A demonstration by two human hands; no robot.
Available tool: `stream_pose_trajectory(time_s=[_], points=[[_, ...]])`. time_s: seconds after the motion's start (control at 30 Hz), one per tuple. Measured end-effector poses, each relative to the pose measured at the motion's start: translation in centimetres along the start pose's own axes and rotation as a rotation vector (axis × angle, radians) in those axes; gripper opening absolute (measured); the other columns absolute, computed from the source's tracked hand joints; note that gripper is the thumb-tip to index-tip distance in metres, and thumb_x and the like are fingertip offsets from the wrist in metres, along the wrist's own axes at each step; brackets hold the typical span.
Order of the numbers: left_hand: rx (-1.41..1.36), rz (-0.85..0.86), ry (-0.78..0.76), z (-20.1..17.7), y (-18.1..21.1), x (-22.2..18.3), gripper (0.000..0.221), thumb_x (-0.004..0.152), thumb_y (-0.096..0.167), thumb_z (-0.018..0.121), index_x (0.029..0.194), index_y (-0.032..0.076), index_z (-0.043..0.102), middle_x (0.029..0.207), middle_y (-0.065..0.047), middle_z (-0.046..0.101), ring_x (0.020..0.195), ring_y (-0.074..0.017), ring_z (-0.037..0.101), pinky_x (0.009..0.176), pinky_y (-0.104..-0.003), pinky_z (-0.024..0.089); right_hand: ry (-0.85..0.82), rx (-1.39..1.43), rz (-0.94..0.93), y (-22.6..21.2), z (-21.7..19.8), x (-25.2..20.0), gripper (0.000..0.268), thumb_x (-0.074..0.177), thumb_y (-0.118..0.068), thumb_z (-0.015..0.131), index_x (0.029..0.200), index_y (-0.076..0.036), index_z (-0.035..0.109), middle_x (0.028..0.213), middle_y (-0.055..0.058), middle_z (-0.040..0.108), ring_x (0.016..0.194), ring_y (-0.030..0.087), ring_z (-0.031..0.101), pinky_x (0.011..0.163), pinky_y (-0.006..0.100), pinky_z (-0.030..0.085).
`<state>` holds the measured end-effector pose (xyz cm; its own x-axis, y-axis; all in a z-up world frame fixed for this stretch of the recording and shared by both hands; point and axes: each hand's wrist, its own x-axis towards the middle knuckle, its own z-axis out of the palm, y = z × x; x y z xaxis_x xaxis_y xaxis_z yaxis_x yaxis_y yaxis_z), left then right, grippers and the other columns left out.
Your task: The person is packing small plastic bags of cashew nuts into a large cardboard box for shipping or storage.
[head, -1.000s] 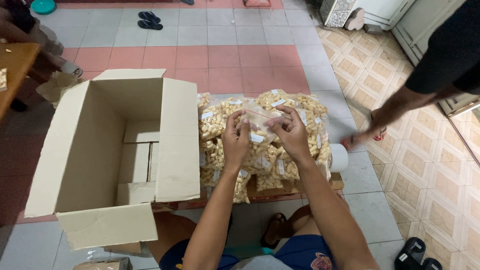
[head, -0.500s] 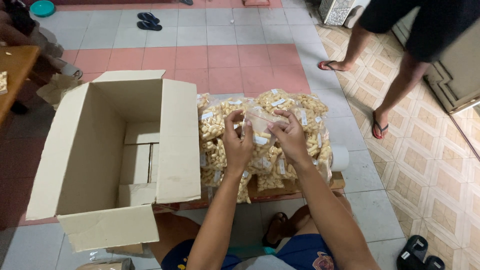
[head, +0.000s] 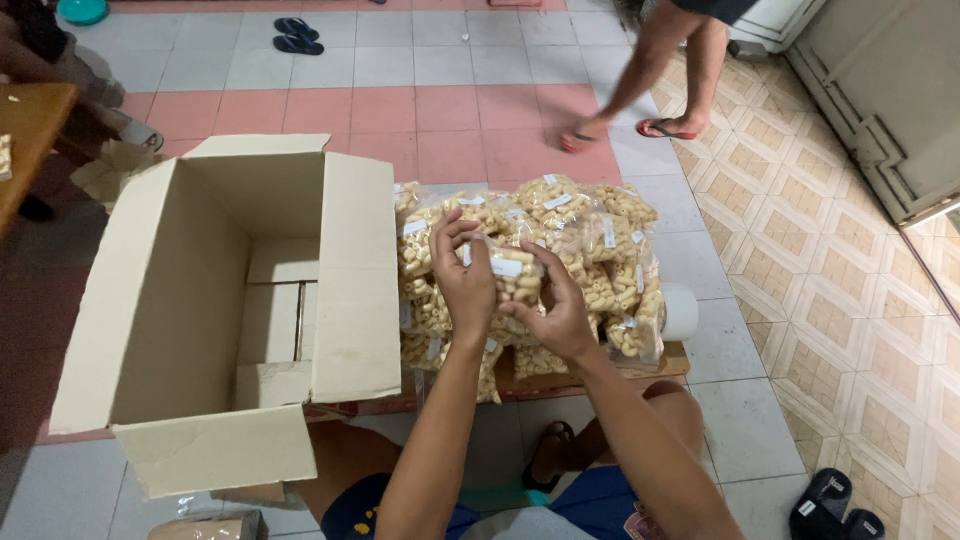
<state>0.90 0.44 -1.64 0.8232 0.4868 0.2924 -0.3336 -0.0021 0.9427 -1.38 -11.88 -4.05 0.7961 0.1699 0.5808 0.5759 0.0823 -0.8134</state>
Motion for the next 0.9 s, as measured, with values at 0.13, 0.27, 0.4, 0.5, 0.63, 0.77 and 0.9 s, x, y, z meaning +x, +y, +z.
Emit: stream_pose_trajectory(time_s=[0.13, 0.27, 0.4, 0.5, 0.63, 0.77, 0.9], points=[[-0.065, -0.109, 0.025, -0.1, 1.5, -0.3, 0.012, 0.094, 0.005, 0.05, 0.105, 0.006, 0.056, 0.142, -0.018, 0.039, 0.121, -0.04, 0.055, 0.1, -0.056, 0.042, 0.029, -0.035, 0.092, 2.8, 1.0, -2.6, 0.088, 0.075, -0.01, 0.085, 0.146, 0.004, 0.035, 0.136, 0.024, 0.053, 0.129, 0.032, 0.05, 0.109, 0.047, 0.039], [-0.15, -0.298, -0.084, -0.3, 5.1, -1.1, 0.02, 0.1, 0.02, 0.05, 0.113, 0.009, 0.06, 0.117, -0.012, 0.063, 0.112, -0.0221, 0.059, 0.098, -0.038, 0.042, 0.151, -0.065, 0.165, 4.3, 0.8, -3.2, 0.076, 0.085, -0.004, 0.075, 0.147, -0.001, 0.031, 0.138, 0.018, 0.051, 0.126, 0.025, 0.051, 0.105, 0.044, 0.045], [-0.083, -0.283, -0.267, -1.2, 2.8, -1.4, 0.04, 0.102, 0.034, 0.052, 0.128, 0.003, 0.056, 0.101, -0.013, 0.064, 0.102, -0.0222, 0.058, 0.094, -0.042, 0.044, 0.219, -0.042, 0.138, 3.8, -0.9, -1.6, 0.073, 0.091, -0.004, 0.069, 0.148, -0.002, 0.024, 0.142, 0.02, 0.046, 0.128, 0.025, 0.049, 0.106, 0.043, 0.046], [-0.109, -0.16, -0.369, -1.3, 1.4, -2.5, 0.061, 0.091, 0.016, 0.068, 0.144, 0.001, 0.042, 0.14, -0.029, 0.049, 0.138, -0.0445, 0.039, 0.114, -0.052, 0.028, 0.206, -0.015, 0.126, 2.8, -1.2, -0.6, 0.072, 0.093, -0.003, 0.065, 0.149, -0.003, 0.021, 0.141, 0.021, 0.047, 0.128, 0.028, 0.05, 0.104, 0.044, 0.047], [-0.255, -0.187, -0.363, -1.7, 0.7, -2.4, 0.062, 0.092, 0.007, 0.065, 0.148, 0.002, 0.037, 0.139, -0.027, 0.05, 0.134, -0.0379, 0.045, 0.11, -0.05, 0.037, 0.183, 0.009, 0.131, 2.3, -1.8, -0.2, 0.074, 0.091, -0.005, 0.068, 0.149, -0.003, 0.022, 0.138, 0.019, 0.048, 0.129, 0.026, 0.049, 0.108, 0.042, 0.044], [-0.215, -0.168, -0.356, -1.4, 2.0, 0.2, 0.069, 0.088, 0.013, 0.069, 0.146, -0.003, 0.035, 0.136, -0.035, 0.047, 0.134, -0.0497, 0.041, 0.111, -0.058, 0.031, 0.115, -0.002, 0.125, 1.7, -2.0, 3.2, 0.082, 0.081, -0.009, 0.079, 0.145, 0.001, 0.028, 0.138, 0.02, 0.048, 0.131, 0.028, 0.046, 0.111, 0.044, 0.04], [-0.166, -0.052, -0.28, -1.7, 2.3, -0.2, 0.058, 0.088, 0.004, 0.071, 0.141, 0.006, 0.046, 0.127, -0.02, 0.056, 0.129, -0.0348, 0.048, 0.112, -0.054, 0.031, 0.029, 0.079, 0.228, 0.7, -1.7, 3.1, 0.053, 0.086, -0.005, 0.074, 0.131, -0.005, 0.047, 0.116, 0.01, 0.063, 0.108, 0.018, 0.062, 0.092, 0.037, 0.054]])
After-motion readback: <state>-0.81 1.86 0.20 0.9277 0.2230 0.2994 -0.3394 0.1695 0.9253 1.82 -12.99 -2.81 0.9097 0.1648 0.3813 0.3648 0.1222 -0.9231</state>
